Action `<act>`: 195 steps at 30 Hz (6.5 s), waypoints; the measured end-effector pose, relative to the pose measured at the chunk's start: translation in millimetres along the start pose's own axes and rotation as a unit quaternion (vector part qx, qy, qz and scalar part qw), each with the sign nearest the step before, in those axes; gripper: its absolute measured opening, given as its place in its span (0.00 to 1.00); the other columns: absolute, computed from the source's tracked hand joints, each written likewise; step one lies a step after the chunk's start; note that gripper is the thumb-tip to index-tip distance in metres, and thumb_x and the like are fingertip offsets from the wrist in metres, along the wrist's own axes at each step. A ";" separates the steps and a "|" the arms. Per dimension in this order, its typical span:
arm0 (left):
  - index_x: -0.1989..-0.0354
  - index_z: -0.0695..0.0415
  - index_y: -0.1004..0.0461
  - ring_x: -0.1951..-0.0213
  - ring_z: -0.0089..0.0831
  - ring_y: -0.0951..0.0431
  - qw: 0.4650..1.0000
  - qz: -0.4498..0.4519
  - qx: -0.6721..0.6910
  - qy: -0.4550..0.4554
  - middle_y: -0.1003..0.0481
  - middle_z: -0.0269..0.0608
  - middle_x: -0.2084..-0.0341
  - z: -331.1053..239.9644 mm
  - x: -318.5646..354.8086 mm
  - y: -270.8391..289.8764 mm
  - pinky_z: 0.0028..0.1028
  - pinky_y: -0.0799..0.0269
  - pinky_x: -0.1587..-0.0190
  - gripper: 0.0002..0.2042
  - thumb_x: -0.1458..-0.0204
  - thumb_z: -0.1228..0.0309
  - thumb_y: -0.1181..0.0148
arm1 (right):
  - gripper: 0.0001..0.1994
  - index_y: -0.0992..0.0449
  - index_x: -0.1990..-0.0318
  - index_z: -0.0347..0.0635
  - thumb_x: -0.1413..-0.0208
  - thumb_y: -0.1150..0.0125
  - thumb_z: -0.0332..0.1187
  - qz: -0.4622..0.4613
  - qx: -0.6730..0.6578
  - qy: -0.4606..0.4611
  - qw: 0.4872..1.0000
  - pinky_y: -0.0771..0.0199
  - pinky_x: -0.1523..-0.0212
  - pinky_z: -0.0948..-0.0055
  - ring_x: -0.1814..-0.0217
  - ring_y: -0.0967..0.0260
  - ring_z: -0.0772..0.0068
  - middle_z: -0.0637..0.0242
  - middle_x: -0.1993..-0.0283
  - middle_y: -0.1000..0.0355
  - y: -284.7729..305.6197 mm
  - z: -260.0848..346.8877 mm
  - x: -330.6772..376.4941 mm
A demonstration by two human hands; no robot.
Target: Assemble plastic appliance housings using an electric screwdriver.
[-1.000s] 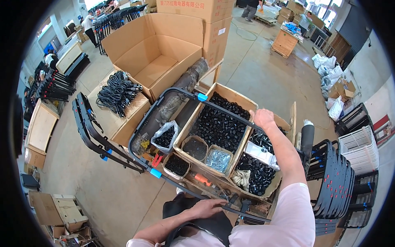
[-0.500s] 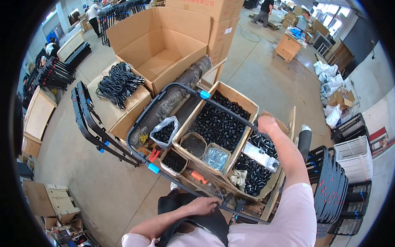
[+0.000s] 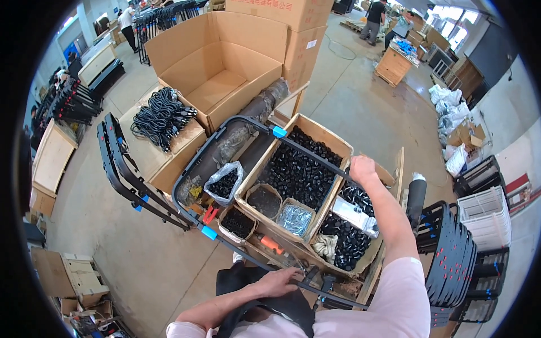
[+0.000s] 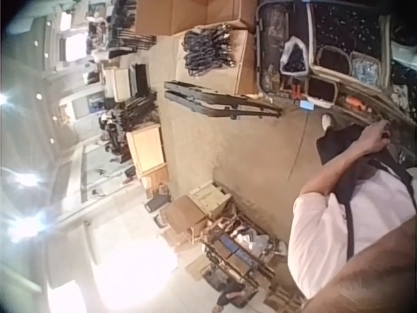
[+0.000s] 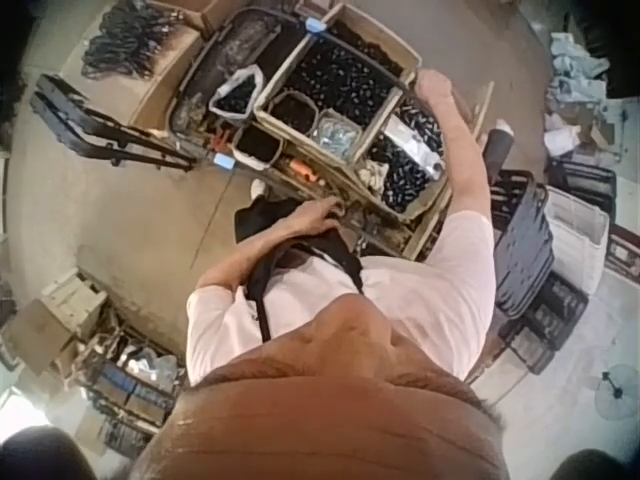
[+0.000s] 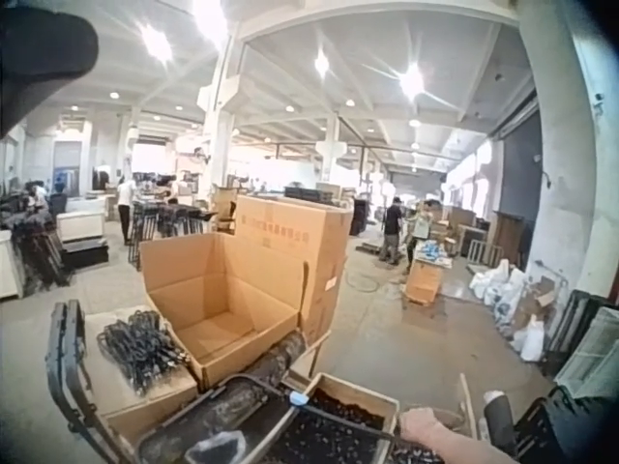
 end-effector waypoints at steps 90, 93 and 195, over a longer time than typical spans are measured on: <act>0.45 0.66 0.21 0.41 0.52 0.21 0.471 -0.735 0.394 0.287 0.22 0.58 0.43 325.7 188.4 702.0 0.43 0.29 0.34 0.21 0.44 0.68 0.43 | 0.25 0.19 0.57 0.35 0.32 0.47 0.52 0.052 -0.131 -0.109 0.984 0.21 0.66 0.50 0.64 0.19 0.42 0.47 0.68 0.20 -28.7 265.3 381.3; 0.43 0.72 0.28 0.41 0.53 0.22 0.459 -0.742 0.459 0.166 0.23 0.62 0.43 307.2 155.2 698.4 0.42 0.28 0.37 0.22 0.43 0.69 0.45 | 0.28 0.18 0.47 0.44 0.46 0.31 0.58 0.187 -0.106 -0.072 0.974 0.16 0.65 0.58 0.61 0.16 0.50 0.51 0.63 0.17 -80.2 247.8 391.1; 0.60 0.64 0.30 0.59 0.63 0.18 0.922 -0.082 -0.361 -0.115 0.19 0.66 0.67 62.3 71.2 215.3 0.53 0.23 0.55 0.20 0.36 0.55 0.43 | 0.16 0.28 0.53 0.35 0.37 0.45 0.40 -0.070 -0.233 -0.221 0.944 0.20 0.66 0.52 0.64 0.18 0.47 0.50 0.68 0.21 -67.0 288.2 375.9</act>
Point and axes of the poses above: each hand's wrist, its own x-axis away from the middle knuckle, its own y-axis out of the back of the hand, z = x × y, the point moved 9 cm from there along -x, towards the middle knuckle
